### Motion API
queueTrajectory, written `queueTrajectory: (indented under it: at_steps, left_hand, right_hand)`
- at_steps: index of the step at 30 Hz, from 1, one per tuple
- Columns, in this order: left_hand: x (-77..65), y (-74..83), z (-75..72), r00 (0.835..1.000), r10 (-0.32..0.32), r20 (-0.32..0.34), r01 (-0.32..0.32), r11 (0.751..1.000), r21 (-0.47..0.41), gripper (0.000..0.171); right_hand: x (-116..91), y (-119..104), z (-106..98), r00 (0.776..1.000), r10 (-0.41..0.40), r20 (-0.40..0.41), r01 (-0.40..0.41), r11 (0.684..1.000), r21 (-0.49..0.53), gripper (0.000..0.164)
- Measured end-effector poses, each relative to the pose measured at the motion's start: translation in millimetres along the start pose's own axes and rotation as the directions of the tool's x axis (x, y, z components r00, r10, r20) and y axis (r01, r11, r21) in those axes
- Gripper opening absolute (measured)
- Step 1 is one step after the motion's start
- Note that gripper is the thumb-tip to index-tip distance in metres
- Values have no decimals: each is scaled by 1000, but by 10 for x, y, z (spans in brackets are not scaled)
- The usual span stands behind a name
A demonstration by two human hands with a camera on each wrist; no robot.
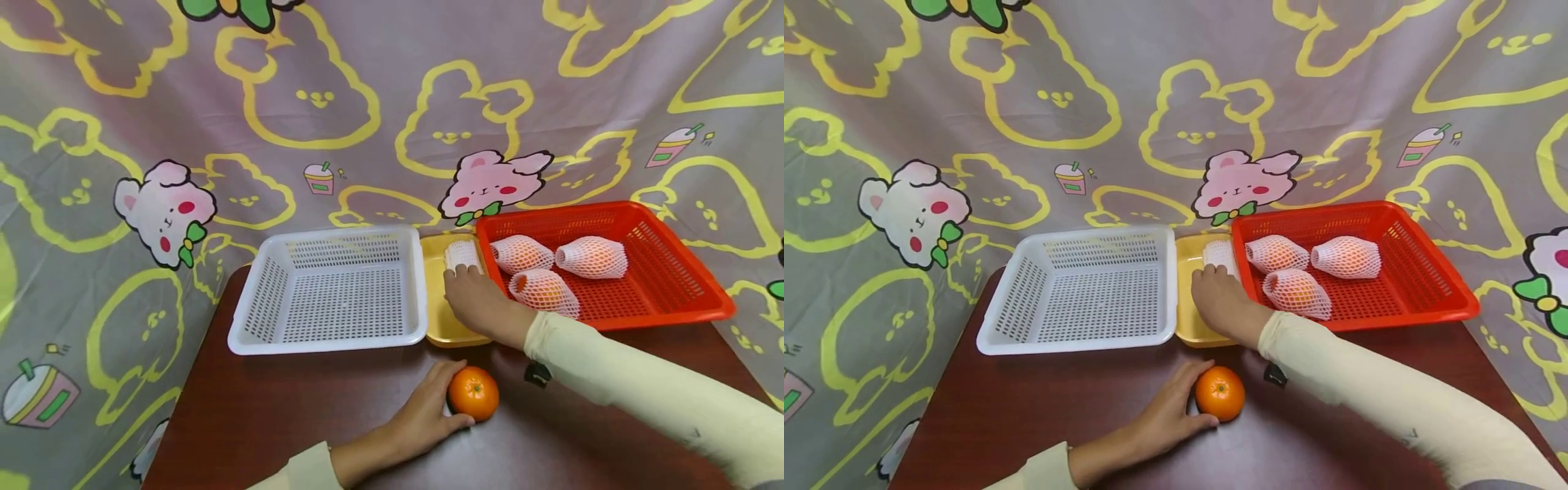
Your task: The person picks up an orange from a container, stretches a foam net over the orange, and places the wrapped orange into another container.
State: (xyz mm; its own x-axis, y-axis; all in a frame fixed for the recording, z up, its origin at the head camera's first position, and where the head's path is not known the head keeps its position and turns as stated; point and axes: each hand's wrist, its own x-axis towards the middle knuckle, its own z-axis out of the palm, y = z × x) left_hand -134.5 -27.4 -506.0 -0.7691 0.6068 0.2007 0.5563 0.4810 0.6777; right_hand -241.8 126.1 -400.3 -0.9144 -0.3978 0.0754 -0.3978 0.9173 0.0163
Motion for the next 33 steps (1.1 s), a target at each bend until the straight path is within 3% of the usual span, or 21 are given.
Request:
queueTrajectory:
  at_steps: [4,7,14,16,20,21,27,30,33]
  left_hand:
    - [-6,-9,-1,1000,3,1,-3,1000,-9,83]
    - [-3,-7,1,1000,-11,7,11,1000,-5,83]
    - [17,13,-9,999,-43,28,44,999,-19,83]
    - [23,10,-7,998,-48,29,49,998,-29,83]
    - [30,-8,-8,999,-45,28,46,998,-45,83]
    - [31,-14,-11,999,-37,28,38,999,-39,83]
    - [56,-32,-62,1000,13,19,-13,1000,18,83]
    - [69,-28,-78,1000,1,26,-2,1000,11,83]
    - [73,-21,-81,999,-16,38,16,1000,3,83]
  right_hand:
    - [316,26,6,980,133,146,-137,990,21,27]
    - [444,35,43,960,191,203,-198,980,15,29]
    - [597,67,228,959,256,123,-243,964,-110,29]
    - [641,66,286,937,318,146,-309,948,-82,35]
    - [718,52,405,863,468,191,-482,875,36,41]
    - [732,49,436,856,484,184,-497,867,31,39]
    - [782,34,602,881,471,42,-467,880,-87,33]
    - [799,36,643,869,493,39,-491,870,-39,37]
    - [824,65,662,841,536,77,-540,841,39,38]
